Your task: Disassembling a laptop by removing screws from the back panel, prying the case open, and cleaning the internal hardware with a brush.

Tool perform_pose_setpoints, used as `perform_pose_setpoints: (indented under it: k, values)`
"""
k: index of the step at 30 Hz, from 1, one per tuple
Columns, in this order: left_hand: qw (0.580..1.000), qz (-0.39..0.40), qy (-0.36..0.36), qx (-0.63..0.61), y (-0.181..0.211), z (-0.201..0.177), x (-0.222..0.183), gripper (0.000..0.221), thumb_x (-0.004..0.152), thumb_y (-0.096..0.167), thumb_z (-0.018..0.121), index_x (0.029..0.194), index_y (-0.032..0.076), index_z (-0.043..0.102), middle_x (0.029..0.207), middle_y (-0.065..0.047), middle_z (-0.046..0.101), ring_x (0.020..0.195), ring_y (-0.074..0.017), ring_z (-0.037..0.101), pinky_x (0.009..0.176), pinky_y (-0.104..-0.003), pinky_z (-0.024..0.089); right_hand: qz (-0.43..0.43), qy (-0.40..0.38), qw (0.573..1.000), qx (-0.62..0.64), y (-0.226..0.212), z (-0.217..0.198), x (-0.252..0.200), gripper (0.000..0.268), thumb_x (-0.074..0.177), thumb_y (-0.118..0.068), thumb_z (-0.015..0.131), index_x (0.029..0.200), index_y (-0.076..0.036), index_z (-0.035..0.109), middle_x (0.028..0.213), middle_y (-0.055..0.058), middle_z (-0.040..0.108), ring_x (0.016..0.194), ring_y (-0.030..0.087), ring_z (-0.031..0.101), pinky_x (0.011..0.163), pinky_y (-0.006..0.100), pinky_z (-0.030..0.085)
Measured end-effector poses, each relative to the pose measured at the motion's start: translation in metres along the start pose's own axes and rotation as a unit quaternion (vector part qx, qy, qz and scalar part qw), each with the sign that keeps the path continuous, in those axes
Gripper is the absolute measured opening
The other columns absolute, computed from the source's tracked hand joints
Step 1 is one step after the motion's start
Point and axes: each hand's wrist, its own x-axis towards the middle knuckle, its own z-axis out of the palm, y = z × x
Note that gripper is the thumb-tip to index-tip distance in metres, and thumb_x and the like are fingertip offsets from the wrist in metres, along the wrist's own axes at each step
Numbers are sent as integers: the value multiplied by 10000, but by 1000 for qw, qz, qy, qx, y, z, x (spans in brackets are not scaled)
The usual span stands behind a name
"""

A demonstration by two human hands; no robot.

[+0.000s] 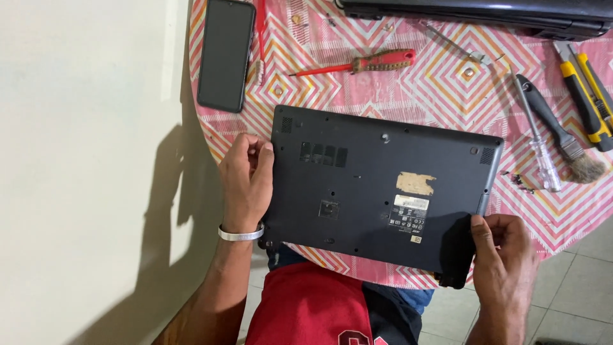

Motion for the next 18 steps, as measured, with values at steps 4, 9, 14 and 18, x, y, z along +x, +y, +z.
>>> perform_pose_setpoints:
  k: [4, 9, 14, 18]
  values:
    - [996, 89, 20, -2, 3, 1, 4, 67, 1009, 144, 559, 998, 78, 572, 893, -56, 609, 780, -211, 578, 752, -375, 484, -89, 17, 995, 41, 11, 8, 0, 264, 1132, -261, 677, 1220, -14, 642, 999, 101, 656, 886, 215, 605, 733, 390, 460]
    - [988, 142, 6, 60, 19, 7, 30, 232, 1030, 152, 565, 1260, 156, 591, 1059, -70, 529, 938, -218, 590, 689, -371, 561, -154, 60, 986, -3, 16, 19, -4, 363, 1166, -307, 677, 1249, 34, 581, 1062, 147, 583, 927, 256, 539, 737, 429, 459]
    - [974, 167, 43, 146, 16, 17, 51, 186, 929, 148, 698, 1036, 117, 550, 935, -74, 615, 759, -252, 647, 598, -408, 532, -159, 79, 984, 10, 18, 25, -2, 304, 1172, -257, 685, 1241, 16, 573, 1050, 124, 580, 913, 240, 544, 754, 421, 465]
    - [981, 145, 0, 127, 5, 8, 50, 285, 945, 211, 720, 1114, 111, 514, 813, -21, 595, 798, -259, 615, 717, -454, 520, -180, 88, 979, 26, 8, 25, -7, 256, 1146, -205, 666, 1232, 6, 550, 1019, 115, 545, 913, 231, 518, 771, 420, 453]
